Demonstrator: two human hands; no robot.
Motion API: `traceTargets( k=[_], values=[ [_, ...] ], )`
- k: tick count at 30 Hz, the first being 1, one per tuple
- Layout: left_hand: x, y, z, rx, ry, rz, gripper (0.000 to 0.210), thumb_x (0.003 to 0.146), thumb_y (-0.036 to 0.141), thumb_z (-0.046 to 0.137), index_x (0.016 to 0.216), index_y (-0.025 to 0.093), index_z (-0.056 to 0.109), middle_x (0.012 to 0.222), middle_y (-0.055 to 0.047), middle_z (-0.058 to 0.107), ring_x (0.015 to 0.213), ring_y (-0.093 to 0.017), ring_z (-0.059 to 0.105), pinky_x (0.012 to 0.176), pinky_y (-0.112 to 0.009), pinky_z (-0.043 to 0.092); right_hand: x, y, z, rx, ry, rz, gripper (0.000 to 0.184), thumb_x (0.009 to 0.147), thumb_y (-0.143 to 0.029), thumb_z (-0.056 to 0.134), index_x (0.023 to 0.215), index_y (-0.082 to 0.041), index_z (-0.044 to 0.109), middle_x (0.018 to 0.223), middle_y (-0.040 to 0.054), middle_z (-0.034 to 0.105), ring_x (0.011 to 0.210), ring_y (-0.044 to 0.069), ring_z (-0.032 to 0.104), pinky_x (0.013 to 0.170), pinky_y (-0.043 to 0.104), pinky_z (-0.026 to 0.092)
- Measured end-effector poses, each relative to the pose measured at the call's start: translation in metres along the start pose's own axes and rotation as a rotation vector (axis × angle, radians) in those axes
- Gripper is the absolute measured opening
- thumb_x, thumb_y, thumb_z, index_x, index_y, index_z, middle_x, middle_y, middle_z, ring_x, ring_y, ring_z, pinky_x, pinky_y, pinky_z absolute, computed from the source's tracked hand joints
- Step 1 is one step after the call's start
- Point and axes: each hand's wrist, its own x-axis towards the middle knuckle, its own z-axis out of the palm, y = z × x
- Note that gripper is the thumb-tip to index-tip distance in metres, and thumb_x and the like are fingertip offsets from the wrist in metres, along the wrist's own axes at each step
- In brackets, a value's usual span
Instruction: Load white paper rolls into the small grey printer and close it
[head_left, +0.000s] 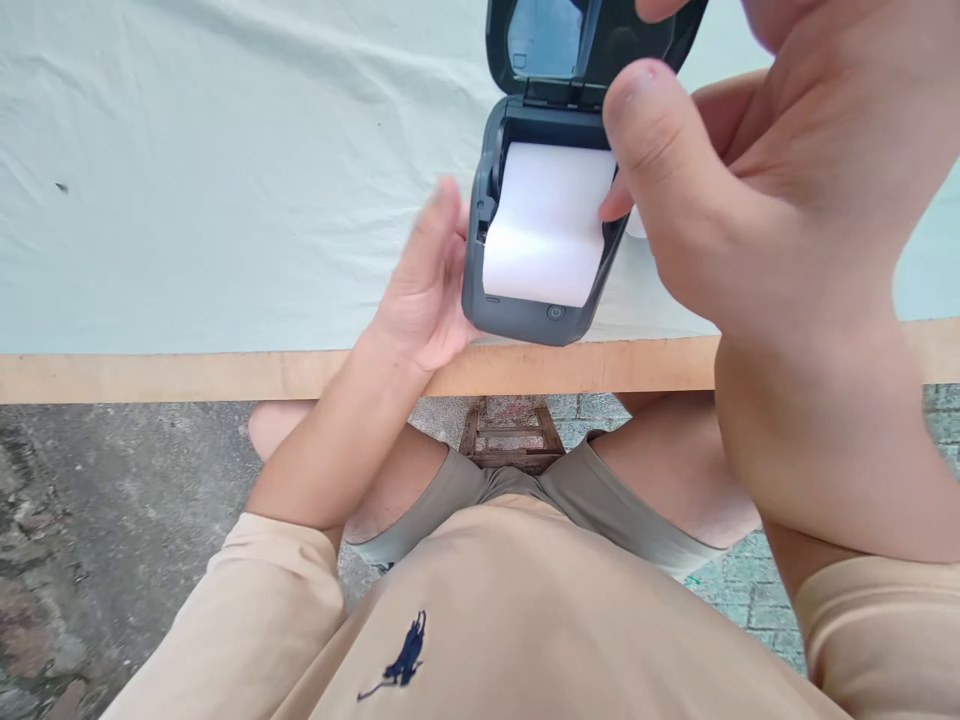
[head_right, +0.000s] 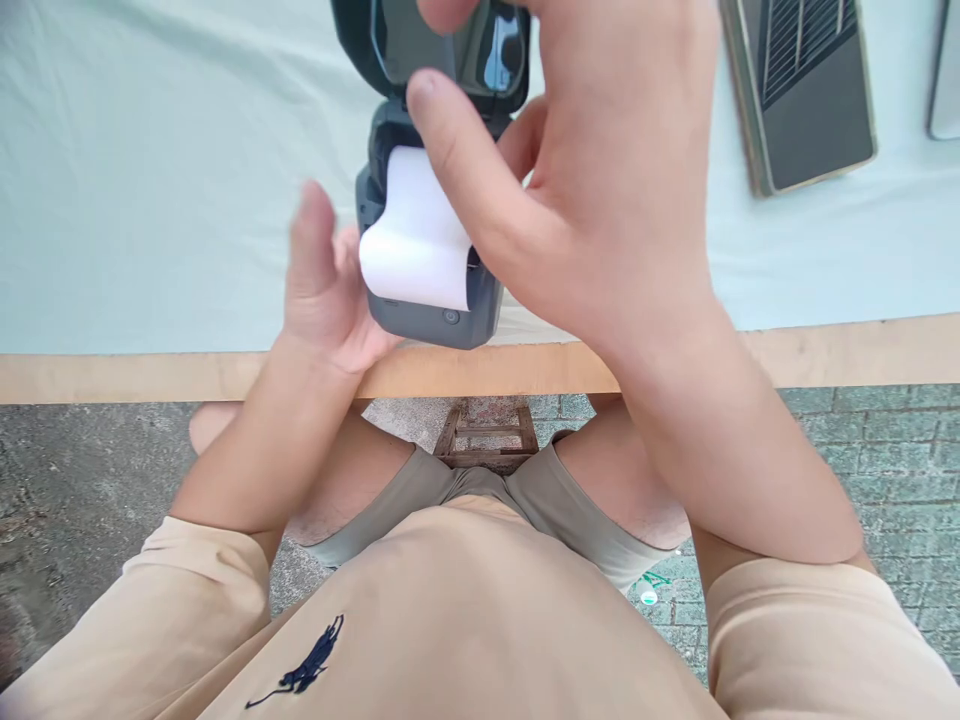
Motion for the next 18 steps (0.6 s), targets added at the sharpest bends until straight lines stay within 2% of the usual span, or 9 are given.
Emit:
traceTargets(
  k=[2,3,5,7,11,13,15,17,18],
  values=[
    [0.0,-0.003,-0.003,-0.033,-0.043,0.038,0.033,0.107,0.052,0.067,0.119,0.024,0.079,0.123,-0.005,0.087,0.162,-0.035,0.064,0.118,-0.044,0.071,0.002,0.0,-0.002,-0.125,0.058,-0.057,0.033,0.108,-0.04,0.06,0.131,-0.025,0.077,0.135,0.0031,0.07,0.123,0.026,0.076,0.093,0.037,0.067],
    [0.0,-0.004,-0.004,-0.047,-0.051,0.056,0.028,0.106,0.048,0.069,0.118,0.024,0.078,0.122,-0.005,0.087,0.162,-0.034,0.064,0.118,-0.043,0.071,0.004,-0.002,-0.003,-0.211,0.034,-0.064,0.032,0.105,-0.04,0.063,0.128,-0.024,0.079,0.126,0.0034,0.073,0.113,0.025,0.078,0.099,0.042,0.066],
    [0.0,-0.006,-0.006,-0.053,-0.04,0.072,0.025,0.106,0.046,0.071,0.115,0.024,0.078,0.122,-0.004,0.086,0.16,-0.034,0.066,0.117,-0.044,0.072,0.009,-0.01,-0.004,-0.375,-0.079,-0.006,0.029,0.099,-0.036,0.067,0.122,-0.024,0.08,0.106,0.0041,0.075,0.104,0.029,0.079,0.108,0.051,0.063],
    [0.0,-0.007,-0.006,-0.036,-0.053,0.063,0.022,0.106,0.045,0.072,0.115,0.026,0.079,0.126,-0.004,0.086,0.157,-0.034,0.068,0.114,-0.045,0.073,0.015,-0.019,-0.004,-0.496,-0.178,0.092,0.028,0.095,-0.032,0.068,0.119,-0.026,0.08,0.092,0.0044,0.073,0.103,0.034,0.079,0.099,0.054,0.062],
    [-0.001,-0.006,-0.002,-0.011,-0.098,0.075,0.02,0.108,0.036,0.067,0.119,0.026,0.08,0.119,-0.002,0.086,0.151,-0.035,0.073,0.105,-0.043,0.075,0.019,-0.019,0.003,-0.586,-0.307,0.181,0.029,0.092,-0.031,0.067,0.119,-0.034,0.076,0.102,0.0052,0.075,0.097,0.034,0.073,0.078,0.048,0.056],
    [-0.002,-0.005,-0.001,0.011,-0.075,0.079,0.02,0.108,0.035,0.067,0.117,0.024,0.08,0.113,-0.001,0.085,0.148,-0.034,0.076,0.1,-0.039,0.076,0.016,-0.008,0.008,-0.583,-0.32,0.153,0.024,0.087,-0.033,0.073,0.111,-0.031,0.074,0.092,0.0061,0.069,0.078,0.026,0.062,0.065,0.039,0.047],
    [-0.002,-0.005,0.0,0.031,-0.068,0.071,0.019,0.107,0.037,0.069,0.115,0.024,0.081,0.113,-0.001,0.085,0.144,-0.034,0.078,0.096,-0.037,0.077,0.013,0.003,0.012,-0.567,-0.298,0.057,0.018,0.087,-0.035,0.072,0.104,-0.029,0.071,0.078,0.0052,0.058,0.061,0.017,0.038,0.055,0.032,0.029],
    [-0.002,-0.005,0.0,0.043,-0.074,0.064,0.021,0.106,0.04,0.07,0.115,0.024,0.08,0.114,-0.001,0.086,0.14,-0.036,0.08,0.095,-0.039,0.077,0.013,0.01,0.015,-0.579,-0.286,-0.015,0.012,0.087,-0.033,0.068,0.098,-0.028,0.067,0.073,0.0044,0.054,0.057,0.015,0.023,0.051,0.032,0.016],
    [-0.001,-0.005,0.0,0.047,-0.073,0.056,0.022,0.105,0.041,0.072,0.115,0.024,0.08,0.115,-0.002,0.086,0.14,-0.036,0.08,0.096,-0.04,0.078,0.013,0.01,0.015,-0.593,-0.292,-0.023,0.008,0.087,-0.031,0.067,0.094,-0.027,0.066,0.073,0.0046,0.055,0.058,0.016,0.022,0.051,0.033,0.014]
  ],
)
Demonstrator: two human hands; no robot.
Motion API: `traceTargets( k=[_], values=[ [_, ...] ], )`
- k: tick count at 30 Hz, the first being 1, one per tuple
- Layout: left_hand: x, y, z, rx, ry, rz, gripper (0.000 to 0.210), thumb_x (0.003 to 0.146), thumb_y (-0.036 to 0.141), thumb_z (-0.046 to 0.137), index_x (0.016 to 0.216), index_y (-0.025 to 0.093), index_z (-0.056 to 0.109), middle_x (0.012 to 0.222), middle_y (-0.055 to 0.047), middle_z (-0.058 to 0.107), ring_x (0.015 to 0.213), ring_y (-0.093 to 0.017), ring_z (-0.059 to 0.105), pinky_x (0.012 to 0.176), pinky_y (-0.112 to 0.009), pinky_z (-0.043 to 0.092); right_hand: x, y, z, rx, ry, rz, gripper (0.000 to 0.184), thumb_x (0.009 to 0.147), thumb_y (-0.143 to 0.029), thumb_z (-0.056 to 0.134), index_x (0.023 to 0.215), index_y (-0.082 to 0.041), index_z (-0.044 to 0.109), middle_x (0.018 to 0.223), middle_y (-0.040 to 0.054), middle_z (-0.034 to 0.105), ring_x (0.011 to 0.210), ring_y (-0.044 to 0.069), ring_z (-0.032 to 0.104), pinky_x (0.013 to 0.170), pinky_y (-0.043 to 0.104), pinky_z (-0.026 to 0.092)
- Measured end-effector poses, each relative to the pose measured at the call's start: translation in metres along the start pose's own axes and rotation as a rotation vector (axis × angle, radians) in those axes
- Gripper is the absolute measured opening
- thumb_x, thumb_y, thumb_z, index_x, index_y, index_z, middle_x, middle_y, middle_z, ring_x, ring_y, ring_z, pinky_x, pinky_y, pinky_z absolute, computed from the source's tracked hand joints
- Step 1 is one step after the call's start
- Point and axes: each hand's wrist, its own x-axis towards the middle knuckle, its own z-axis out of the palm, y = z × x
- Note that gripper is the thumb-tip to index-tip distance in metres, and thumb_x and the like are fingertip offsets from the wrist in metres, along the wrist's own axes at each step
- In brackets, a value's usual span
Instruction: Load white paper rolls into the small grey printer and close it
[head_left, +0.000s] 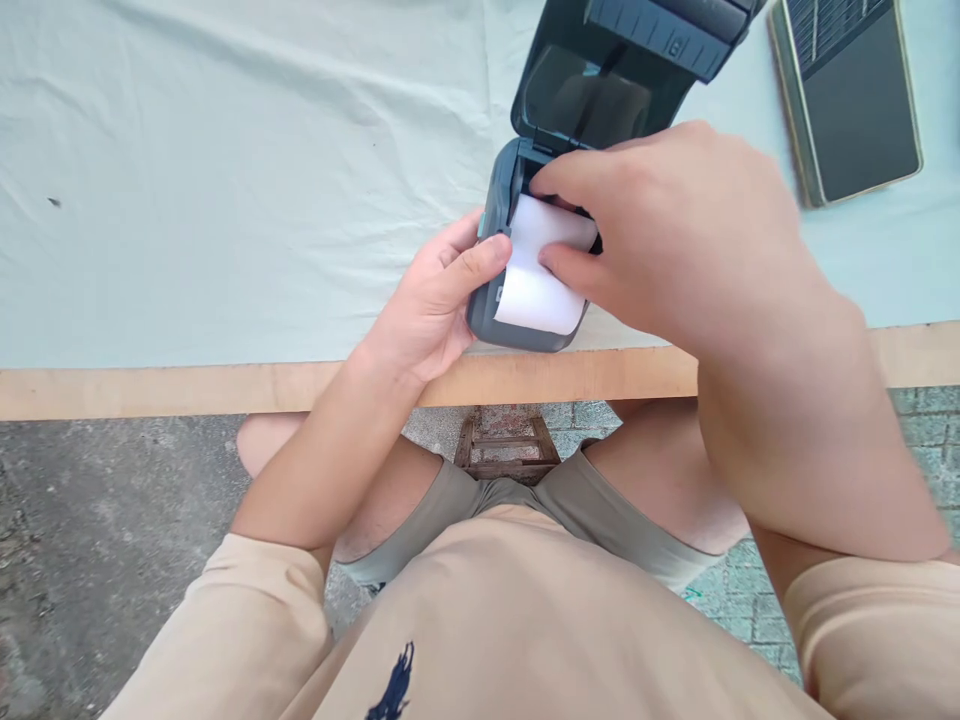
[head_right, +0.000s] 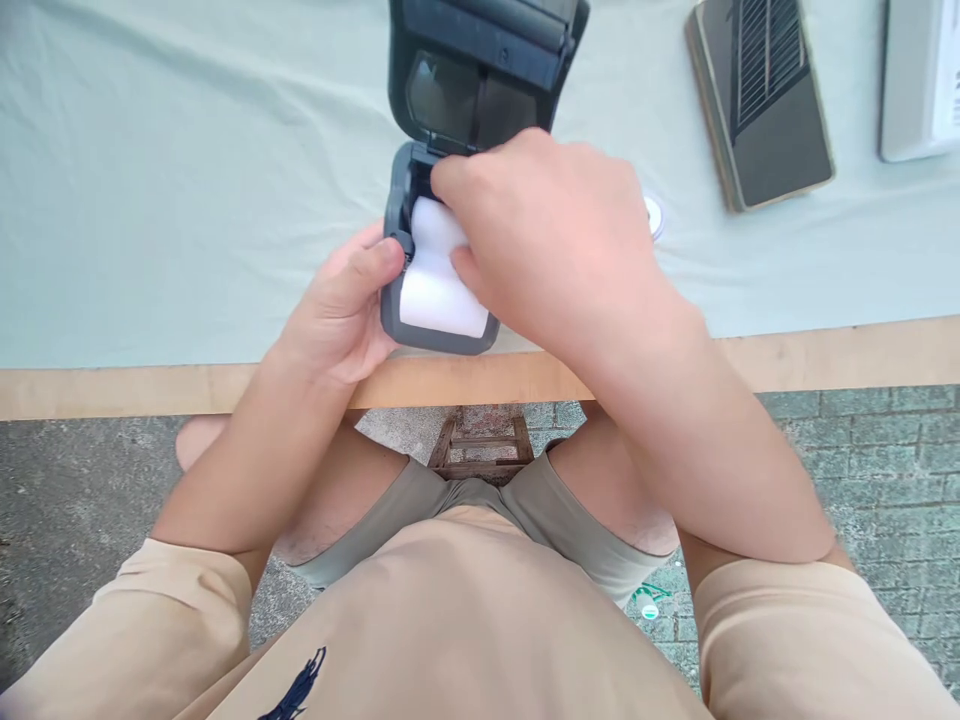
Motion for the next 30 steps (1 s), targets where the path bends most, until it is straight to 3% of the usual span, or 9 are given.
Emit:
traceTargets(
  k=[5,9,12,15,18,23,25,27,30],
  values=[
    [0.002,0.0,-0.002,-0.009,0.059,-0.043,0.029,0.102,0.048,0.075,0.119,0.025,0.078,0.118,-0.003,0.086,0.144,-0.039,0.078,0.103,-0.046,0.077,-0.008,0.0,-0.021,0.12,0.032,-0.061,0.006,0.084,-0.023,0.071,0.088,-0.025,0.068,0.094,0.0043,0.071,0.077,0.02,0.057,0.057,0.037,0.036],
    [0.004,-0.002,-0.005,-0.04,0.1,-0.03,0.027,0.101,0.049,0.077,0.115,0.027,0.078,0.118,-0.001,0.088,0.142,-0.036,0.079,0.096,-0.039,0.077,-0.035,0.007,-0.027,0.492,0.233,-0.103,0.025,0.092,-0.021,0.075,0.116,-0.03,0.078,0.104,0.0006,0.074,0.066,0.01,0.047,0.055,0.033,0.04],
    [0.006,-0.003,-0.01,-0.094,0.062,-0.033,0.029,0.102,0.05,0.078,0.119,0.027,0.078,0.13,-0.002,0.087,0.146,-0.034,0.077,0.099,-0.038,0.076,-0.058,0.015,-0.009,0.71,0.356,-0.131,0.02,0.091,-0.022,0.079,0.11,-0.025,0.074,0.099,-0.0009,0.075,0.062,0.007,0.046,0.043,0.025,0.031],
    [0.006,-0.004,-0.014,-0.1,0.03,-0.043,0.033,0.104,0.051,0.075,0.125,0.027,0.078,0.138,-0.003,0.086,0.147,-0.033,0.076,0.1,-0.037,0.076,-0.073,0.023,0.017,0.754,0.413,-0.152,0.023,0.084,-0.022,0.083,0.104,-0.025,0.071,0.086,-0.0025,0.075,0.056,0.007,0.051,0.039,0.02,0.032],
    [0.005,-0.002,-0.013,-0.084,0.032,-0.047,0.031,0.104,0.053,0.074,0.124,0.028,0.078,0.137,-0.002,0.086,0.148,-0.033,0.076,0.099,-0.038,0.077,-0.078,0.031,0.038,0.698,0.395,-0.123,0.027,0.078,-0.019,0.082,0.102,-0.025,0.073,0.08,-0.0023,0.074,0.05,0.007,0.05,0.04,0.021,0.037],
    [0.004,0.002,-0.008,-0.083,0.039,-0.033,0.026,0.109,0.047,0.068,0.119,0.026,0.08,0.139,-0.001,0.086,0.158,-0.032,0.068,0.111,-0.04,0.074,-0.075,0.04,0.059,0.606,0.313,-0.054,0.02,0.082,-0.019,0.077,0.1,-0.025,0.072,0.051,-0.0093,0.05,0.042,0.009,0.045,0.044,0.025,0.035],
    [0.005,0.001,-0.008,-0.087,0.034,-0.016,0.025,0.11,0.045,0.067,0.118,0.026,0.081,0.138,-0.001,0.086,0.16,-0.032,0.067,0.114,-0.04,0.073,-0.079,0.042,0.063,0.603,0.319,-0.045,0.019,0.085,-0.023,0.079,0.103,-0.025,0.073,0.056,-0.0086,0.056,0.044,0.01,0.049,0.045,0.025,0.035],
    [0.006,0.0,-0.01,-0.098,0.017,-0.007,0.024,0.109,0.043,0.068,0.118,0.025,0.081,0.135,-0.001,0.087,0.159,-0.032,0.067,0.114,-0.04,0.073,-0.085,0.046,0.063,0.639,0.407,-0.043,0.021,0.09,-0.031,0.081,0.11,-0.027,0.073,0.074,-0.0057,0.071,0.046,0.009,0.053,0.045,0.025,0.034],
    [0.006,-0.002,-0.014,-0.103,-0.005,-0.004,0.024,0.107,0.042,0.071,0.12,0.024,0.081,0.134,-0.001,0.087,0.158,-0.032,0.068,0.115,-0.04,0.073,-0.091,0.057,0.056,0.651,0.741,0.01,0.02,0.098,-0.044,0.076,0.112,-0.03,0.072,0.095,-0.0022,0.074,0.054,0.009,0.055,0.049,0.027,0.033]
  ],
)
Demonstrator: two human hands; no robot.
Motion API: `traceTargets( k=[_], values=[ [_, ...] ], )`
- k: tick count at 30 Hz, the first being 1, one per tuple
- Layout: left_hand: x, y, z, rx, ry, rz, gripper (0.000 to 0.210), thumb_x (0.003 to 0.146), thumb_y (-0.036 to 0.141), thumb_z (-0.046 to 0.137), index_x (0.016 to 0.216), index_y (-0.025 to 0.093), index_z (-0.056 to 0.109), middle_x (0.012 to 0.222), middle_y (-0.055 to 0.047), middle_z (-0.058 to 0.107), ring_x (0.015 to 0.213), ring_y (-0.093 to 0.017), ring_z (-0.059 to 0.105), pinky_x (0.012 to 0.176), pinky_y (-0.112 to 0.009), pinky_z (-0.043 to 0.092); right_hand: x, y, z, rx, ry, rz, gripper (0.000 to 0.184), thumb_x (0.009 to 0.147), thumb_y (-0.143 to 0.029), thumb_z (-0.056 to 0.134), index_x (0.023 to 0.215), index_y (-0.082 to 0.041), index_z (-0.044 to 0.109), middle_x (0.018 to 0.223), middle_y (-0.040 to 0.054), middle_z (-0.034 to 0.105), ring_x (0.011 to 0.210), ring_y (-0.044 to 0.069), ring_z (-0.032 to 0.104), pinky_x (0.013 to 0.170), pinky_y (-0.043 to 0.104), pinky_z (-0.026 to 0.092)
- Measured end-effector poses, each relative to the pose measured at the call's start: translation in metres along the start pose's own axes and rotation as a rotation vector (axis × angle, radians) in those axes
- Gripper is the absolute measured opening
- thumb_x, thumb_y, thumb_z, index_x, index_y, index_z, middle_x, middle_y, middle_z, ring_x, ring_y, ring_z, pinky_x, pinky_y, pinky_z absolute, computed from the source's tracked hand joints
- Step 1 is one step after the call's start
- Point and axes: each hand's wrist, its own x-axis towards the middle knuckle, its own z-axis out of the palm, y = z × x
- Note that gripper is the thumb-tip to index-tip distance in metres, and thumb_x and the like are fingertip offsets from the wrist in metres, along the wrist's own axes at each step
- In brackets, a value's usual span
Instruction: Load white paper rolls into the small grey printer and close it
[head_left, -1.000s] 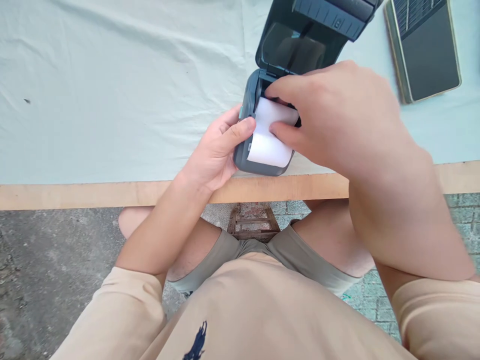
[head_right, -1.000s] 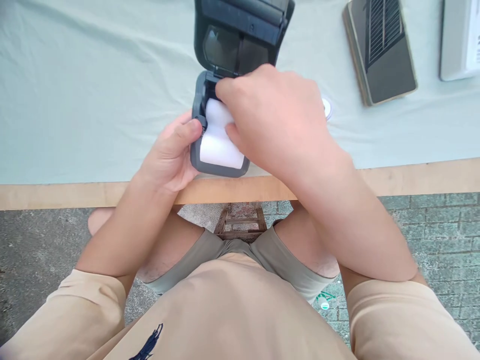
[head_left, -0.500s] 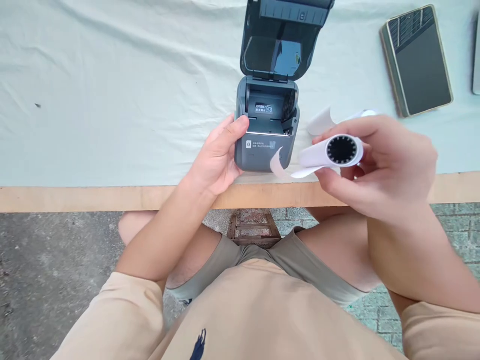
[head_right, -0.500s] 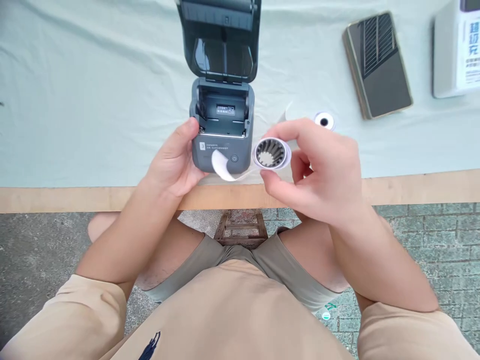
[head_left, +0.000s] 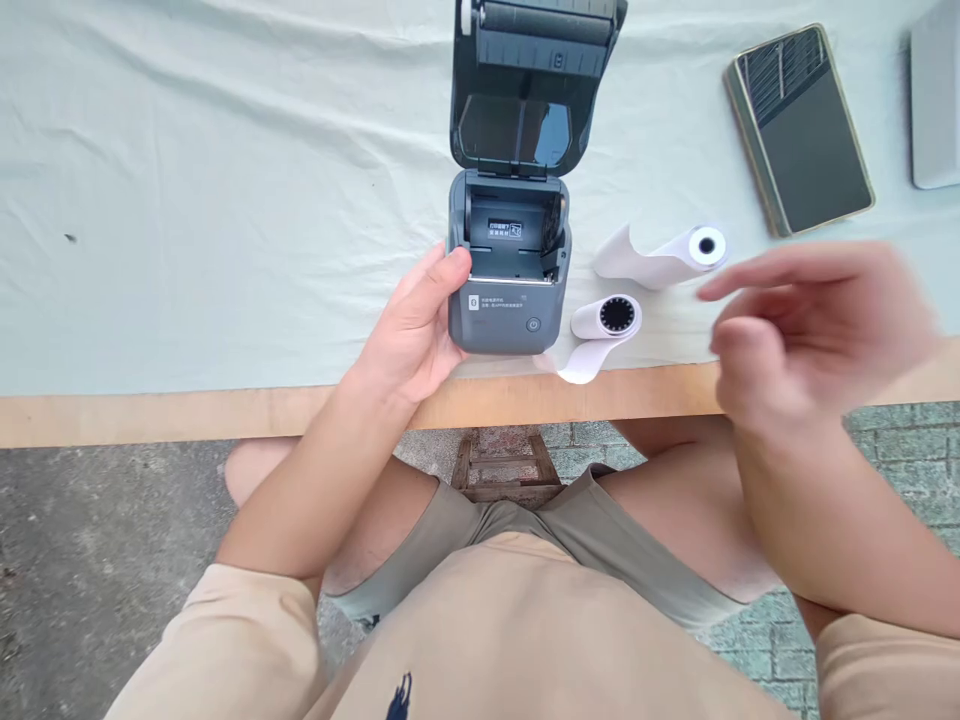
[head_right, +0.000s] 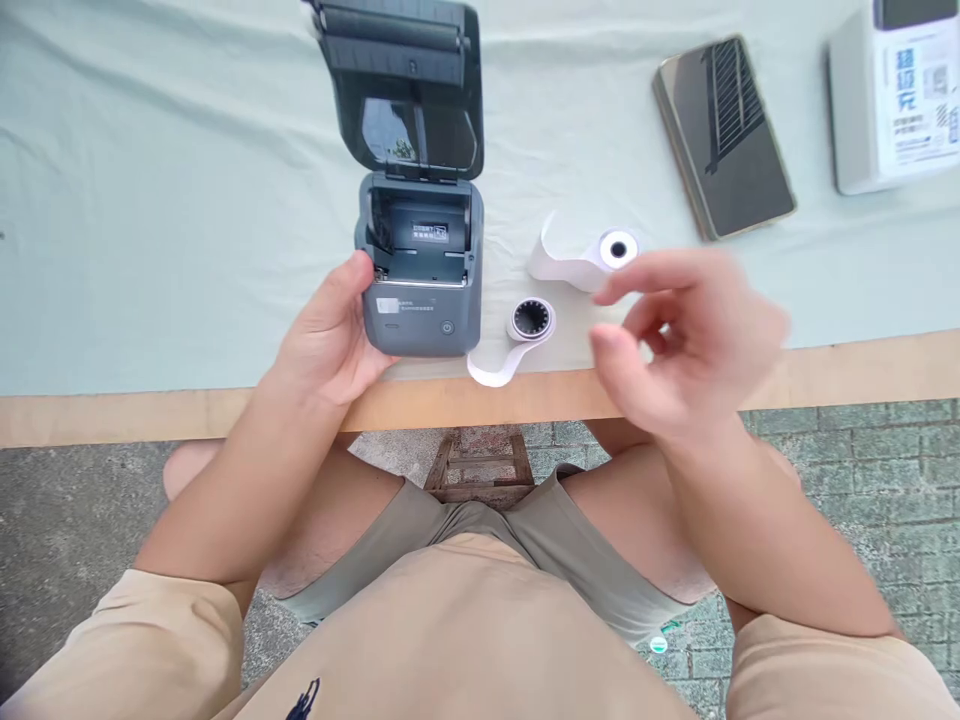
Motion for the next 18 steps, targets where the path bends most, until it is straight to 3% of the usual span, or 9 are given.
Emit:
traceTargets(
  k=[2,4,6,8,10,12,15,18],
  values=[
    [0.0,0.0,-0.002,0.007,-0.002,0.003,0.026,0.107,0.044,0.071,0.122,0.025,0.081,0.135,-0.001,0.087,0.158,-0.032,0.068,0.115,-0.04,0.073,0.007,0.007,-0.009,-0.084,0.079,0.044,0.023,0.096,-0.043,0.076,0.115,-0.031,0.07,0.109,0.0016,0.072,0.074,0.015,0.067,0.062,0.032,0.047],
    [0.0,0.0,-0.003,0.011,-0.005,0.003,0.029,0.108,0.046,0.07,0.124,0.025,0.081,0.138,-0.001,0.086,0.157,-0.032,0.069,0.113,-0.039,0.074,0.015,0.016,-0.014,-0.167,-0.065,0.167,0.036,0.09,-0.04,0.079,0.123,-0.033,0.066,0.129,0.0053,0.069,0.104,0.024,0.074,0.083,0.041,0.058],
    [0.0,0.0,-0.003,0.004,-0.005,-0.003,0.03,0.108,0.047,0.071,0.124,0.024,0.081,0.138,-0.001,0.086,0.156,-0.032,0.07,0.11,-0.037,0.075,0.02,0.028,-0.013,-0.193,-0.252,0.276,0.046,0.084,-0.039,0.082,0.126,-0.033,0.063,0.135,0.0068,0.07,0.117,0.027,0.074,0.094,0.045,0.062],
    [0.0,0.0,-0.003,-0.006,-0.007,-0.009,0.028,0.106,0.045,0.074,0.123,0.024,0.081,0.136,-0.001,0.087,0.153,-0.032,0.072,0.111,-0.038,0.075,0.019,0.039,-0.009,-0.212,-0.324,0.341,0.043,0.084,-0.04,0.082,0.123,-0.032,0.065,0.127,0.0068,0.075,0.108,0.026,0.074,0.09,0.045,0.063],
    [0.0,0.001,-0.003,-0.012,-0.009,-0.016,0.027,0.104,0.044,0.077,0.123,0.025,0.081,0.134,-0.002,0.088,0.152,-0.033,0.073,0.112,-0.04,0.074,0.018,0.047,-0.004,-0.216,-0.313,0.365,0.035,0.086,-0.041,0.081,0.118,-0.031,0.069,0.119,0.0072,0.078,0.099,0.025,0.073,0.087,0.045,0.063],
    [0.001,0.001,-0.002,-0.014,-0.011,-0.022,0.027,0.103,0.044,0.078,0.122,0.024,0.081,0.133,-0.002,0.088,0.151,-0.033,0.074,0.112,-0.04,0.074,0.018,0.05,0.0,-0.146,-0.265,0.36,0.035,0.09,-0.046,0.082,0.121,-0.033,0.073,0.117,0.0075,0.08,0.102,0.027,0.075,0.092,0.048,0.063],
    [0.001,0.001,-0.001,-0.019,-0.004,-0.019,0.03,0.105,0.046,0.077,0.124,0.024,0.08,0.133,-0.003,0.088,0.147,-0.033,0.076,0.111,-0.04,0.074,0.026,0.04,-0.001,0.099,-0.162,0.277,0.057,0.084,-0.066,0.09,0.129,-0.036,0.073,0.131,0.0063,0.078,0.108,0.024,0.077,0.092,0.044,0.065],
    [0.0,0.002,0.002,-0.03,0.009,-0.017,0.032,0.107,0.045,0.074,0.128,0.021,0.08,0.134,-0.005,0.087,0.141,-0.029,0.079,0.109,-0.036,0.073,0.043,0.01,-0.004,0.495,-0.22,0.185,0.058,0.081,-0.068,0.096,0.119,-0.034,0.069,0.115,0.0014,0.078,0.082,0.015,0.071,0.07,0.032,0.06]
  ],
)
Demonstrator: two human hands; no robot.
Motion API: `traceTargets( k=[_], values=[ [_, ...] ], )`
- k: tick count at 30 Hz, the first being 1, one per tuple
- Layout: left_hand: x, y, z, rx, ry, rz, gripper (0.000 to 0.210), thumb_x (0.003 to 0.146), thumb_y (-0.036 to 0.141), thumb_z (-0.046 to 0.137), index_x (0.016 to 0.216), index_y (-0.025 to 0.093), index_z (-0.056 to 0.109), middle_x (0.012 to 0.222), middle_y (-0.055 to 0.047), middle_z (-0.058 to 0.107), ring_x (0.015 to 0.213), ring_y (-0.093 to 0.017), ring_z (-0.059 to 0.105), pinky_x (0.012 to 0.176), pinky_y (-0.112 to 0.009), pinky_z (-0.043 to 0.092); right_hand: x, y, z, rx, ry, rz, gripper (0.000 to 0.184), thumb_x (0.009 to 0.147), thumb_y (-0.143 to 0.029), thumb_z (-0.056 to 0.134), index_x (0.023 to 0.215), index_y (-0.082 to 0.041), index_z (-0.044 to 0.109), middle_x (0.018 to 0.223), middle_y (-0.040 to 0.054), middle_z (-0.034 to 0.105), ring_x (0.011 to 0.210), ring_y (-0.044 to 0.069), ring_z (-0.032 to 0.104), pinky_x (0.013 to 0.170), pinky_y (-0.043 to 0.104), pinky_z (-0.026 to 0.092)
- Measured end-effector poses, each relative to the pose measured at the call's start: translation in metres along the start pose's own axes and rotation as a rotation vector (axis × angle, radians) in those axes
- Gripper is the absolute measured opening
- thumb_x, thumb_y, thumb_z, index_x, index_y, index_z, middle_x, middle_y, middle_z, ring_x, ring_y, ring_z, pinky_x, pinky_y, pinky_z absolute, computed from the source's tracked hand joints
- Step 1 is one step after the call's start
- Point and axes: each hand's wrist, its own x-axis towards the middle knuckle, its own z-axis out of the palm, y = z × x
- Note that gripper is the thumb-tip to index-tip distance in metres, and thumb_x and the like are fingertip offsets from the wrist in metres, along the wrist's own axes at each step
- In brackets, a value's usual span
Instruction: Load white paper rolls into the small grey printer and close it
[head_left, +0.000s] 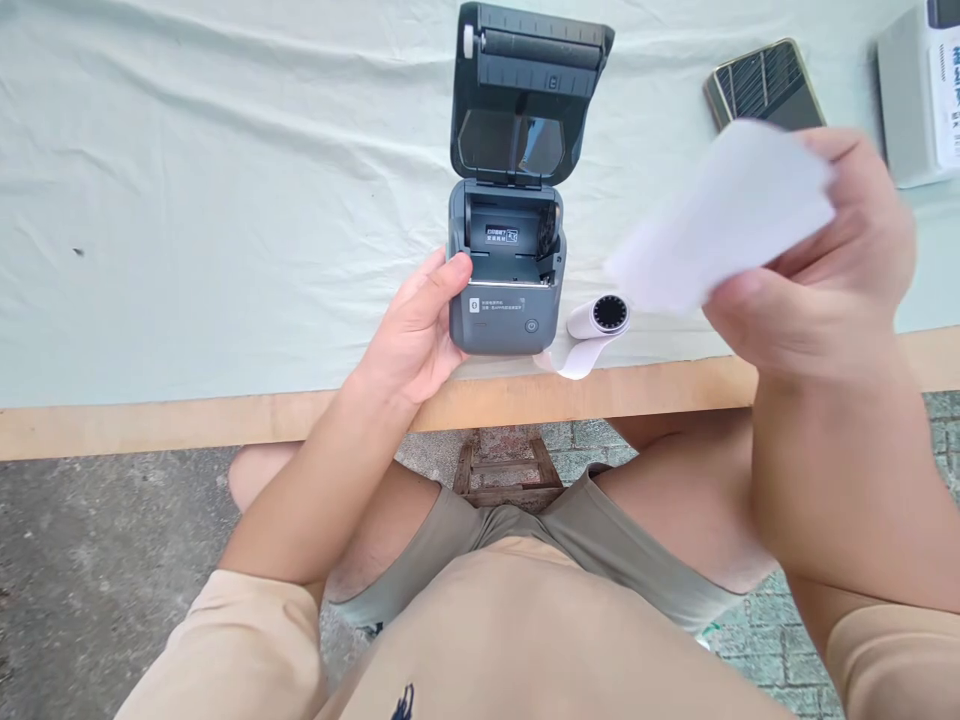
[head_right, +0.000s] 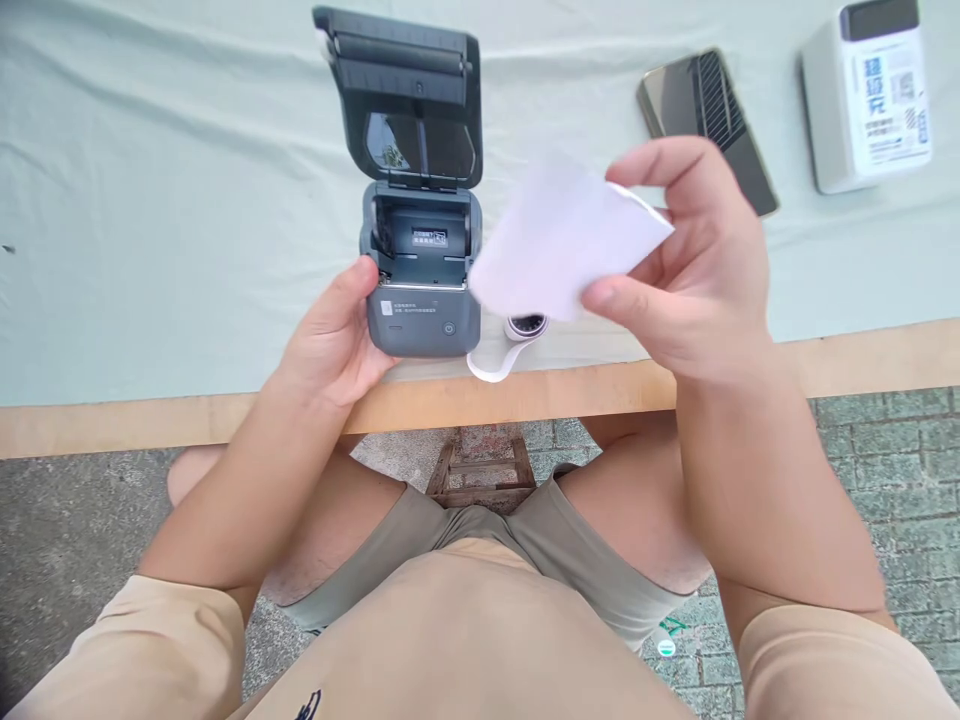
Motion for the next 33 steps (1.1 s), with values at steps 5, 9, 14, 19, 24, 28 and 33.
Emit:
traceTargets(
  k=[5,9,14,19,24,28,33],
  values=[
    [-0.003,0.002,0.007,-0.056,-0.015,-0.045,0.024,0.107,0.042,0.074,0.119,0.022,0.079,0.106,-0.003,0.088,0.111,-0.023,0.087,0.087,-0.029,0.072,0.025,-0.043,0.036,0.228,-0.656,0.135,0.029,0.095,-0.041,0.085,0.106,-0.025,0.063,0.097,-0.0026,0.077,0.084,0.013,0.072,0.074,0.028,0.059],
    [-0.004,0.003,0.01,-0.101,0.047,-0.003,0.015,0.107,0.032,0.074,0.106,0.018,0.078,0.09,0.0,0.084,0.078,-0.013,0.081,0.066,-0.02,0.064,0.043,-0.047,0.062,-0.285,-0.508,0.094,0.024,0.095,-0.036,0.073,0.116,-0.025,0.071,0.107,0.0009,0.078,0.092,0.017,0.068,0.085,0.034,0.054],
    [-0.004,0.002,0.005,-0.086,0.005,-0.008,0.02,0.103,0.036,0.082,0.115,0.021,0.079,0.103,-0.001,0.087,0.094,-0.017,0.086,0.077,-0.024,0.072,0.06,-0.048,0.079,-0.874,-0.409,0.059,0.036,0.095,-0.026,0.063,0.131,-0.028,0.07,0.118,0.0069,0.08,0.104,0.031,0.071,0.09,0.047,0.05],
    [-0.005,0.001,0.005,-0.069,-0.009,-0.024,0.027,0.094,0.036,0.091,0.113,0.025,0.076,0.112,-0.002,0.089,0.129,-0.03,0.085,0.092,-0.034,0.077,0.063,-0.055,0.089,-0.983,-0.488,0.117,0.041,0.099,-0.028,0.059,0.14,-0.028,0.067,0.13,0.0096,0.078,0.123,0.038,0.072,0.102,0.054,0.052],
    [-0.007,-0.002,0.007,-0.077,-0.007,-0.003,0.037,0.093,0.046,0.091,0.118,0.026,0.073,0.126,-0.003,0.087,0.151,-0.037,0.073,0.112,-0.044,0.074,0.054,-0.061,0.087,-0.948,-0.521,0.036,0.02,0.102,-0.035,0.058,0.096,-0.023,0.072,0.108,0.0106,0.078,0.125,0.038,0.068,0.109,0.058,0.049],
    [-0.011,-0.003,0.005,-0.002,0.003,0.004,0.05,0.081,0.04,0.101,0.12,0.027,0.073,0.13,-0.002,0.086,0.15,-0.038,0.073,0.112,-0.044,0.073,0.049,-0.062,0.074,-0.842,-0.531,0.013,0.028,0.104,-0.042,0.059,0.084,-0.025,0.07,0.091,0.0074,0.074,0.118,0.034,0.07,0.117,0.063,0.048],
    [-0.012,-0.002,0.003,0.065,-0.002,-0.01,0.057,0.079,0.041,0.103,0.126,0.027,0.073,0.139,-0.006,0.084,0.152,-0.04,0.071,0.112,-0.047,0.073,0.053,-0.056,0.052,-0.631,-0.016,-0.049,0.043,0.108,-0.051,0.058,0.144,-0.03,0.069,0.155,0.0028,0.067,0.151,0.029,0.061,0.123,0.046,0.054]
  ],
)
